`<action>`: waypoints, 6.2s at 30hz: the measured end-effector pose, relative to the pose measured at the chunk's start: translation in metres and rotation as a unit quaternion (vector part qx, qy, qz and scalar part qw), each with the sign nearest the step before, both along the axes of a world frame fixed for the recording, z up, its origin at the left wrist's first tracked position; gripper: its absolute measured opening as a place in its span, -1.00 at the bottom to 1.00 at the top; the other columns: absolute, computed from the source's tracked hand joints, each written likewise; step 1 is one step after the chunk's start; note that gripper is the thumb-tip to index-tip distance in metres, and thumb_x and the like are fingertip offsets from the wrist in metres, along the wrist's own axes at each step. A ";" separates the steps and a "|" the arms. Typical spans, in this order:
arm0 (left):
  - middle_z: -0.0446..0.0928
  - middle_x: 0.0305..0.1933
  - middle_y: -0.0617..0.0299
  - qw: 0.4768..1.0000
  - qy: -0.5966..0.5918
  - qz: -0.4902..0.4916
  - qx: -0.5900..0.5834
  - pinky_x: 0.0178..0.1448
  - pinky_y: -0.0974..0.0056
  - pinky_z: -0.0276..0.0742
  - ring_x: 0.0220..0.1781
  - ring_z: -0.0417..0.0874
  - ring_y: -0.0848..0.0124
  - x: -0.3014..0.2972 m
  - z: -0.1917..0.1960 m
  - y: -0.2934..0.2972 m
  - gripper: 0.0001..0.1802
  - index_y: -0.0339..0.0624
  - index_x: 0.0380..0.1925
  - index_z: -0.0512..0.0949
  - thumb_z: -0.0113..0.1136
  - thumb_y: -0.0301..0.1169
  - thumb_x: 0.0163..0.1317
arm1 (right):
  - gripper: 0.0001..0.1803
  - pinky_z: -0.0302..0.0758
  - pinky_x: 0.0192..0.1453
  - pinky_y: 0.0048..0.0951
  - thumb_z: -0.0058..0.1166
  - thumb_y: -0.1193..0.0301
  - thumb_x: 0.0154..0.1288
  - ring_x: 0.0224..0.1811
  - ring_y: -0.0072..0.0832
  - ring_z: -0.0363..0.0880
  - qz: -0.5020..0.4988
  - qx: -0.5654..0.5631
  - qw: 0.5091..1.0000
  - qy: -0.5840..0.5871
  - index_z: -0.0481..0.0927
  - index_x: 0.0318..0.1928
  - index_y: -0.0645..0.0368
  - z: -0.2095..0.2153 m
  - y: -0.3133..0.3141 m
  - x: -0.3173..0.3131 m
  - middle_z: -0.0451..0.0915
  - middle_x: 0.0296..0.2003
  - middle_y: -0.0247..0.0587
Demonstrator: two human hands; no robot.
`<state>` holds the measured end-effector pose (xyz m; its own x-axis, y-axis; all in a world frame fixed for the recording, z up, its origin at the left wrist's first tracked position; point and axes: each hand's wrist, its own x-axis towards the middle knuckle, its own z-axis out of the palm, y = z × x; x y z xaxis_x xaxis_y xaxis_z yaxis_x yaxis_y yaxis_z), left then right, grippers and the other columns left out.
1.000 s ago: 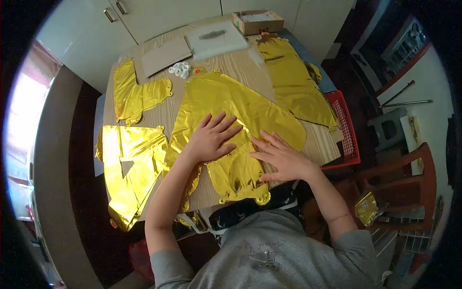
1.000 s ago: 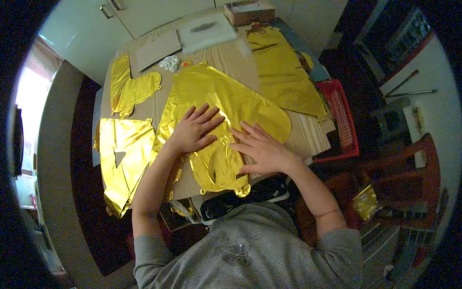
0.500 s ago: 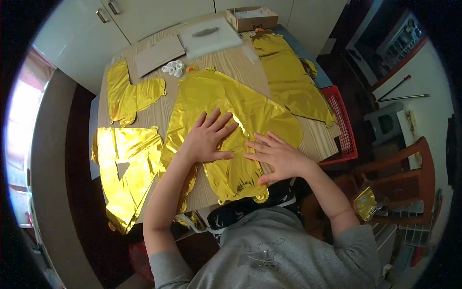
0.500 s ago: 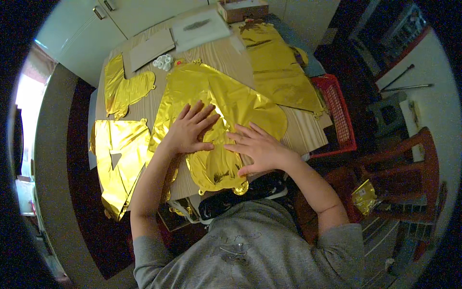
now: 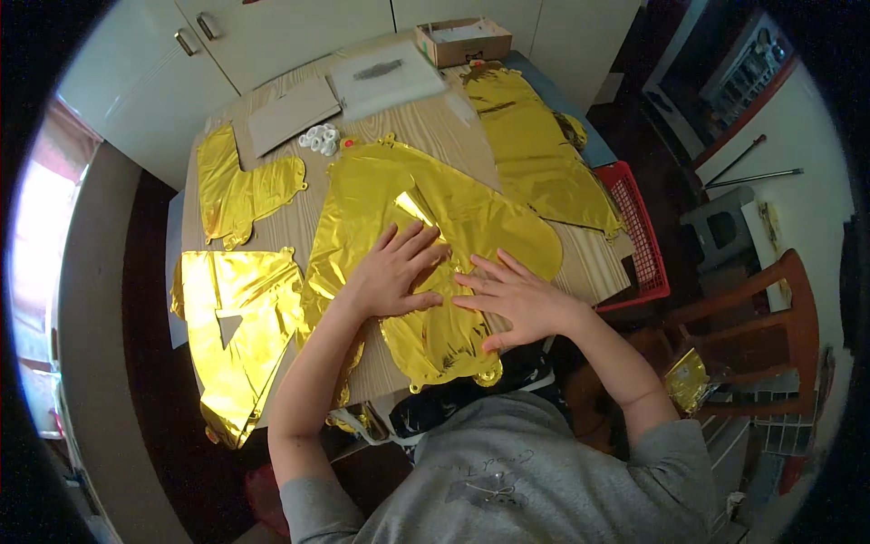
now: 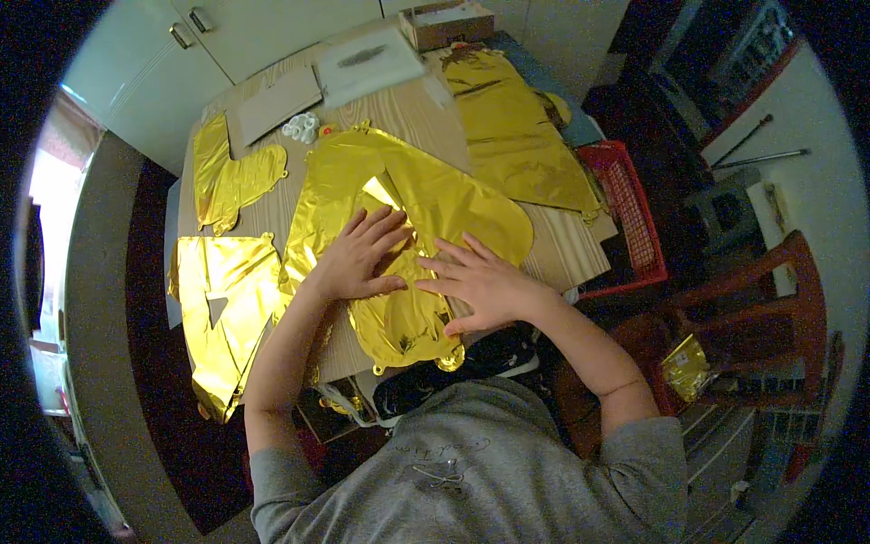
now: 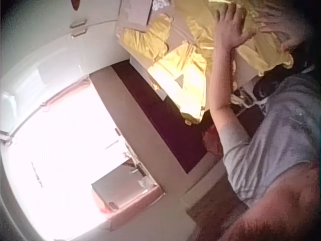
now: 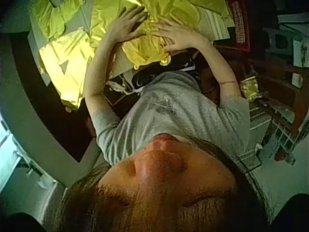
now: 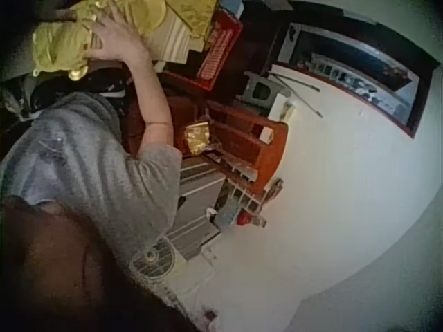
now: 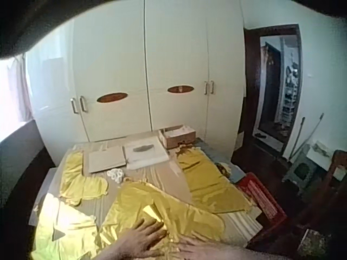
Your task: Manually folding and organizing gold foil sheets on a table.
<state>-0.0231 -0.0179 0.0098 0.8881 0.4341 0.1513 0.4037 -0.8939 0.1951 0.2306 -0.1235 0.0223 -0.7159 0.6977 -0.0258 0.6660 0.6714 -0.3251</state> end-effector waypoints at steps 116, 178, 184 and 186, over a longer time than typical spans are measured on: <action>0.19 0.43 0.22 0.996 0.049 -0.008 0.069 0.44 -0.27 -0.12 0.47 0.08 -0.04 0.007 -0.001 0.006 -0.27 0.27 0.35 0.22 -0.12 0.25 0.23 | -0.38 0.51 -0.03 -0.35 0.17 0.57 0.12 -0.09 -0.31 0.49 -0.436 0.037 0.862 0.257 0.29 0.21 0.12 -0.008 0.003 0.051 0.33 0.02 -0.07; 0.54 -0.48 0.17 0.906 -0.173 0.307 -0.235 -0.33 0.24 0.51 -0.45 0.59 0.32 0.010 0.000 0.043 -0.24 -0.12 0.24 0.30 0.35 -0.37 -0.03 | -0.54 0.20 0.31 -0.22 0.15 0.12 0.21 0.24 -0.36 0.37 -0.183 0.102 0.955 0.209 0.55 0.10 -0.04 -0.033 0.079 -0.006 0.51 0.13 -0.33; 0.53 -0.48 0.20 0.900 -0.182 0.310 -0.246 -0.32 0.31 0.50 -0.43 0.56 0.41 0.010 -0.002 0.041 -0.22 -0.13 0.24 0.31 0.43 -0.39 -0.03 | -0.51 0.16 0.33 -0.22 0.16 0.07 0.19 0.28 -0.42 0.34 -0.172 0.104 0.966 0.163 0.55 0.11 -0.07 -0.031 0.076 -0.008 0.49 0.18 -0.41; 0.53 -0.49 0.20 0.900 -0.187 0.308 -0.245 -0.32 0.30 0.50 -0.45 0.57 0.39 0.009 -0.003 0.042 -0.22 -0.12 0.24 0.32 0.43 -0.38 -0.04 | -0.51 0.16 0.33 -0.22 0.16 0.08 0.19 0.29 -0.43 0.33 -0.170 0.106 0.967 0.156 0.55 0.11 -0.06 -0.031 0.076 -0.008 0.49 0.18 -0.42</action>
